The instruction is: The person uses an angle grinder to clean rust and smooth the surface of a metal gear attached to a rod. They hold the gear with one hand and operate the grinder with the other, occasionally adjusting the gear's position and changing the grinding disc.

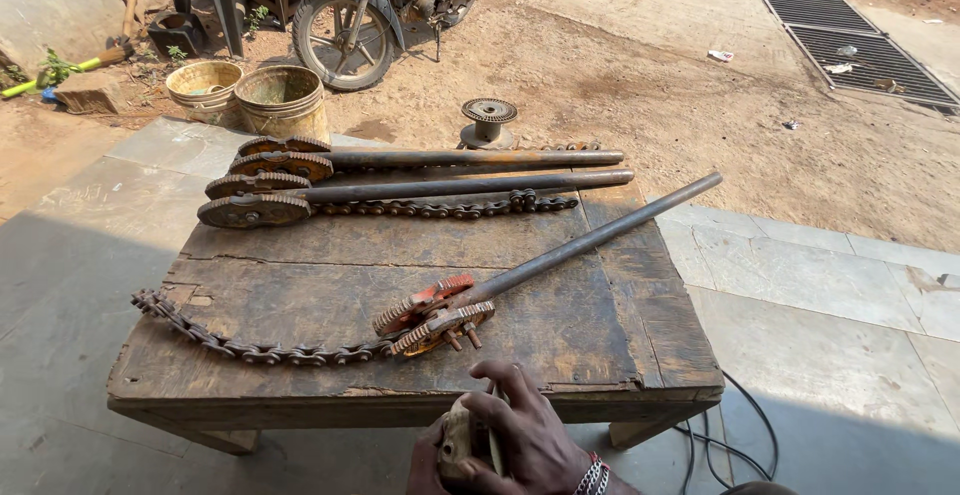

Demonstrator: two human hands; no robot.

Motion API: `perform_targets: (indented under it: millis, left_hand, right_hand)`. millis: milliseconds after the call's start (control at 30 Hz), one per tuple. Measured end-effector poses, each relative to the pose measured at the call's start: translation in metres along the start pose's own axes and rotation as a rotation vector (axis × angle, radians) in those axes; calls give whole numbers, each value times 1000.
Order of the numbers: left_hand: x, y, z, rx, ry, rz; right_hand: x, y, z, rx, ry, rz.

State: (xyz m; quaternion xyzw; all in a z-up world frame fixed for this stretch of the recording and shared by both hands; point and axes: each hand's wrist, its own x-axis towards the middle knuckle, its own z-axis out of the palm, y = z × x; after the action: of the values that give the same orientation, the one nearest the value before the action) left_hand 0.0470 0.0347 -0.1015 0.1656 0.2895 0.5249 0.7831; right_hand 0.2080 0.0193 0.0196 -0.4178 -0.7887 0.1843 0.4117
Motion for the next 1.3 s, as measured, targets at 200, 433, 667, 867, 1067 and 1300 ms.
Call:
perform_targets:
  millis: [200, 433, 667, 867, 1067, 1300]
  left_hand:
    - [14, -13, -20, 32, -47, -47]
    - [13, -26, -36, 682, -66, 384]
    - [-29, -2, 20, 1290, 59, 822]
    - [-65, 22, 71, 1261, 162, 803]
    - [-66, 31, 82, 1253, 157, 870]
    - [-59, 28, 75, 1246, 175, 728]
  right_hand:
    - [-14, 2, 20, 65, 177, 159]
    - [-12, 13, 19, 138, 169, 68]
    - [-7, 7, 19, 241, 292, 119]
    - [-10, 6, 19, 230, 291, 49]
    - [-6, 1, 18, 249, 303, 82]
    - [0, -4, 12, 206, 255, 124]
